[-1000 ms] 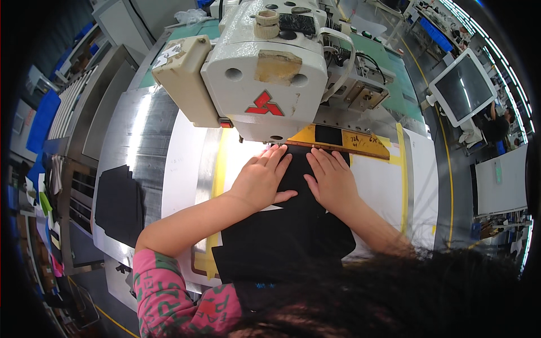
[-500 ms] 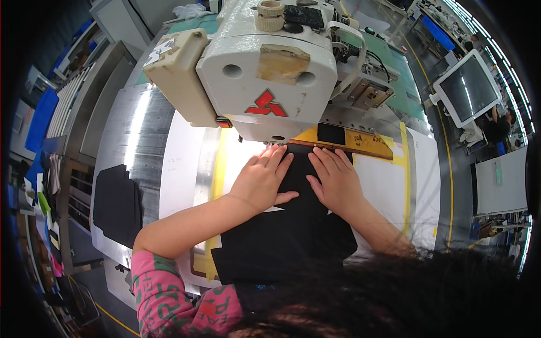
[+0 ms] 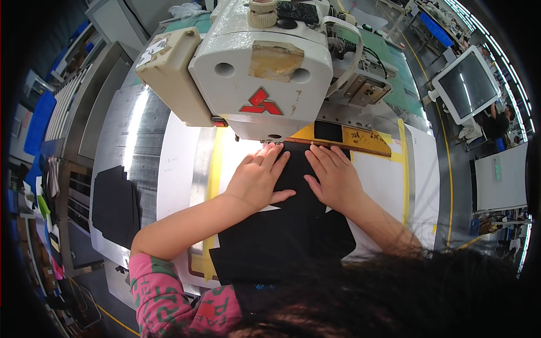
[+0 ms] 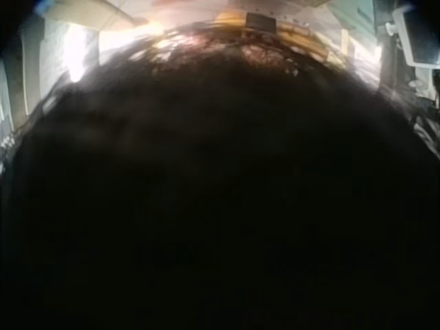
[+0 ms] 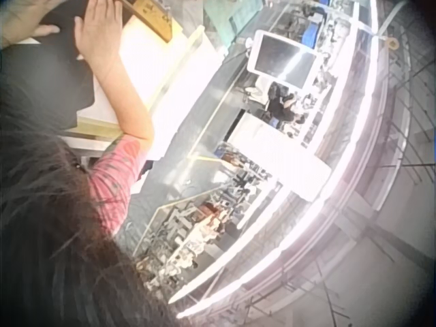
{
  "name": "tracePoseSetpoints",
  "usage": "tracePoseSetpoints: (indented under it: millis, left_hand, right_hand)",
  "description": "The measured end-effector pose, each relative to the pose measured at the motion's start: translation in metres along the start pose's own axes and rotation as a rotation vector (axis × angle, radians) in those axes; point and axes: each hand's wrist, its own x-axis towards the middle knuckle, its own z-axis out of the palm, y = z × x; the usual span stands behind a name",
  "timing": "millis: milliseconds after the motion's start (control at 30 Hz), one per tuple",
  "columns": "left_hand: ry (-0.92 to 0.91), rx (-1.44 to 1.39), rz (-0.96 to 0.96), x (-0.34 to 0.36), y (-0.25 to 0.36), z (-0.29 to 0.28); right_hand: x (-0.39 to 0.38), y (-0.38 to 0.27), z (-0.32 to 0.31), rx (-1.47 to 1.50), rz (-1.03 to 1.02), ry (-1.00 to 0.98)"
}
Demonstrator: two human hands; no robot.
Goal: The person sews together black fabric pieces using an industrial sewing machine.
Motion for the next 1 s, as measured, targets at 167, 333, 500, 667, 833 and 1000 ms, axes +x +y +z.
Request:
tracePoseSetpoints:
  millis: [167,333,500,667,833,1000]
  left_hand:
    - [-0.012,-0.003,-0.014,0.000,0.002,0.000]
    - [-0.036,0.022,-0.023,0.002,0.004,-0.004]
    - [-0.081,0.043,-0.051,0.002,0.004,-0.008]
    - [-0.074,0.026,-0.065,0.005,0.007,-0.010]
    - [-0.021,0.016,-0.068,0.007,0.010,-0.013]
    - [-0.046,0.003,-0.098,0.007,0.014,-0.018]
  right_hand:
    - [-0.002,0.002,0.001,0.002,-0.007,0.008]
    - [-0.003,0.003,0.002,-0.001,-0.019,0.015]
    - [-0.003,0.005,0.002,0.020,-0.052,0.032]
    - [-0.004,0.008,0.000,0.018,-0.080,0.031]
    - [-0.005,0.012,-0.001,0.028,-0.102,0.033]
    - [-0.010,0.017,0.000,0.088,-0.107,0.055]
